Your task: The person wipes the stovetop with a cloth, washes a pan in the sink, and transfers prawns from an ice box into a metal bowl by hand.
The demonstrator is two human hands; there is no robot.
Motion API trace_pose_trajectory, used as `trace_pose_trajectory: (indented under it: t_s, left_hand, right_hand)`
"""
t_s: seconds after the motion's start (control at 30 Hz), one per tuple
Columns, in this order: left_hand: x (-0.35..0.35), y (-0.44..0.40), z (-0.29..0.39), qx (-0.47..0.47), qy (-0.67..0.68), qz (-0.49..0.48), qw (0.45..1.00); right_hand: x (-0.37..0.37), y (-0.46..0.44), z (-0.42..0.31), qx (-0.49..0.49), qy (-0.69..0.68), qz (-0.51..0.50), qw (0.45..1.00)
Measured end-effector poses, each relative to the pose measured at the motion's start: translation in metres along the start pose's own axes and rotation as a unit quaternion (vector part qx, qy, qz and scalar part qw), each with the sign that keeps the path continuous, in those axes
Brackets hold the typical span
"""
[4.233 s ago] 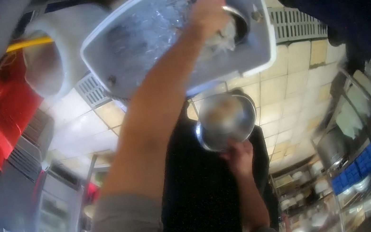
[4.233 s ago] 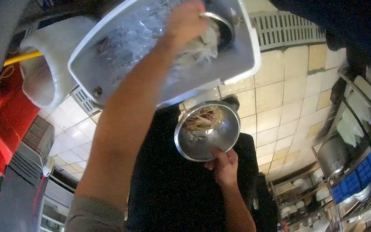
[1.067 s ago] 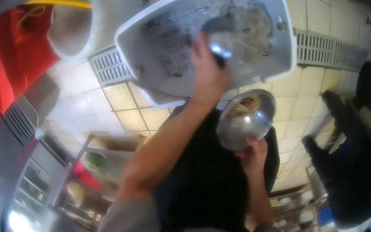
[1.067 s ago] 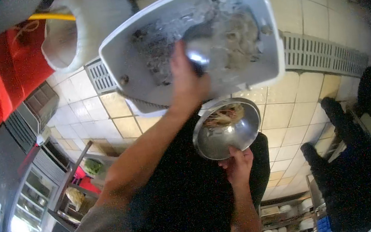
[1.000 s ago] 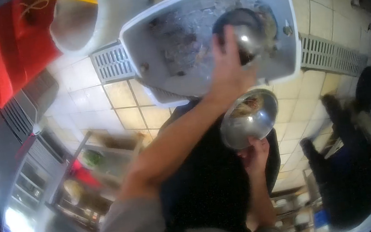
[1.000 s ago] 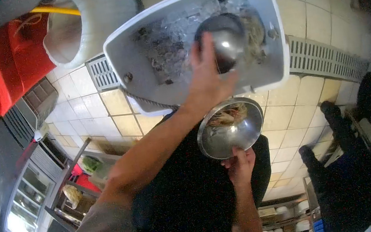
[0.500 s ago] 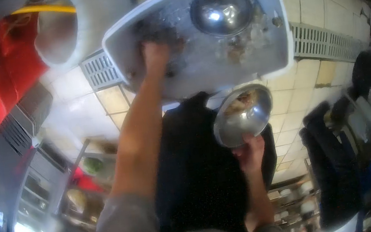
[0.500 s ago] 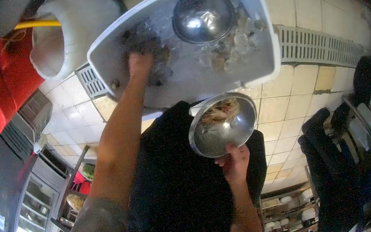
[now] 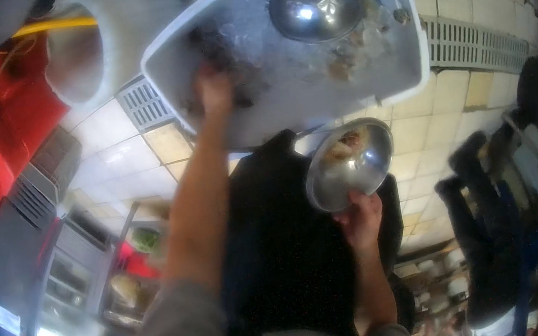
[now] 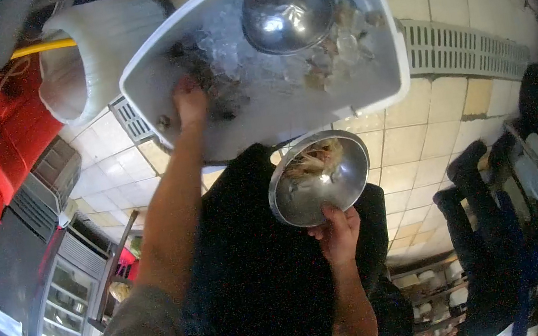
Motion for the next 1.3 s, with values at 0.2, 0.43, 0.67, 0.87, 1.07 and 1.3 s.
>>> trace_pose_trajectory:
  t_s: [0.2,0.43,0.67,0.87,1.07,1.3]
  left_hand:
    - [-0.018,0.003,0.039,0.036,-0.263,0.122,0.956]
    - [-0.031,0.013,0.058,0.09,-0.3,-0.011,0.95]
    - [-0.042,-0.006,0.041,0.045,-0.381,-0.068,0.921]
    - [-0.049,-0.062,-0.033,0.058,-0.365,-0.232,0.9]
    - [-0.033,-0.025,-0.02,0.262,-0.045,-0.136,0.954]
    - [-0.07,0.021,0.028,0.091,-0.785,-0.257,0.557]
  right_hand:
    - [0.01,0.003,0.007,-0.017,0.028,0.031,0.999]
    - [0.004,0.002,0.003,-0.02,0.019,0.052,0.998]
    - [0.01,0.003,0.01,-0.011,-0.007,0.049,0.999]
    - [0.005,-0.002,0.004,-0.006,-0.003,0.014,1.0]
    - [0.01,-0.001,0.004,-0.024,-0.025,0.058,0.998]
    - [0.007,-0.004,0.004,-0.031,-0.024,0.039,0.998]
Point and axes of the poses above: each hand's wrist, its own y-axis away from the middle knuckle, its own x-axis out of the back of the hand, z = x × y, the point moved 10 cm from there along -y, towards the middle knuckle, and after that the axes turned 12 degrees about -z, right-handed, at the moved point
